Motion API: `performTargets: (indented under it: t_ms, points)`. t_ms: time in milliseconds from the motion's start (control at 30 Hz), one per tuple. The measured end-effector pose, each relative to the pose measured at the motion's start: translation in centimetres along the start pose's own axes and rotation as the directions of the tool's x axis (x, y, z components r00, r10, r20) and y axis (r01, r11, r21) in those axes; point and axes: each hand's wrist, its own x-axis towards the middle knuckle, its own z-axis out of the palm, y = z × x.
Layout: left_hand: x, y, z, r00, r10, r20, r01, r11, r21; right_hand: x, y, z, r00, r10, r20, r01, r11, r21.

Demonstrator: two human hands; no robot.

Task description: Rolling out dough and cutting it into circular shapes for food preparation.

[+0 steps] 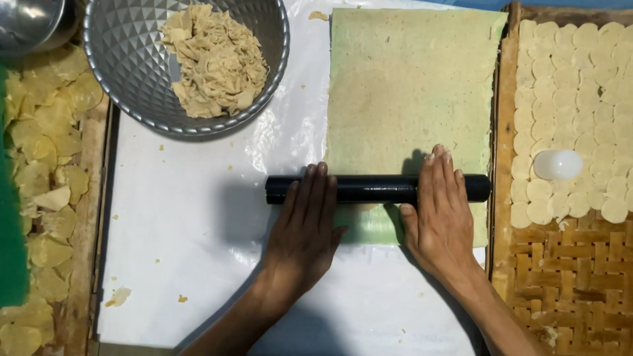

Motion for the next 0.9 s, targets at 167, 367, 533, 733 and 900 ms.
performTargets:
  t_ms: [167,367,533,733,900]
  points:
    - [1.4,-0.9,-1.8,0.999,0.025,-0.045,-0.031,0.986,-0.161,1.9,-1.1,-4.0,0.994,0.055,0.089,-0.076,0.966,0.247]
    - [9.1,-5.1,-0.2,0.996,-0.079,0.046,0.089,0.961,-0.262,9.0,0.0,-3.4,0.978,0.173,0.119,-0.194,0.962,0.194]
    - [9.0,-4.8,0.7,0.983,-0.16,0.09,0.173,0.97,-0.171,8.4,-0.6,-2.8,0.974,0.204,0.104,-0.218,0.963,0.157]
    - [5.7,-2.1,-0.5,0.991,-0.132,-0.004,0.132,0.988,0.075,4.2,-1.2,-1.7,0.991,0.136,0.021,-0.137,0.989,0.062]
    - [1.5,0.0,0.3,0.994,-0.098,-0.047,0.1,0.993,0.055,-0.7,-2.0,-0.4,0.991,0.093,-0.092,-0.101,0.991,-0.086]
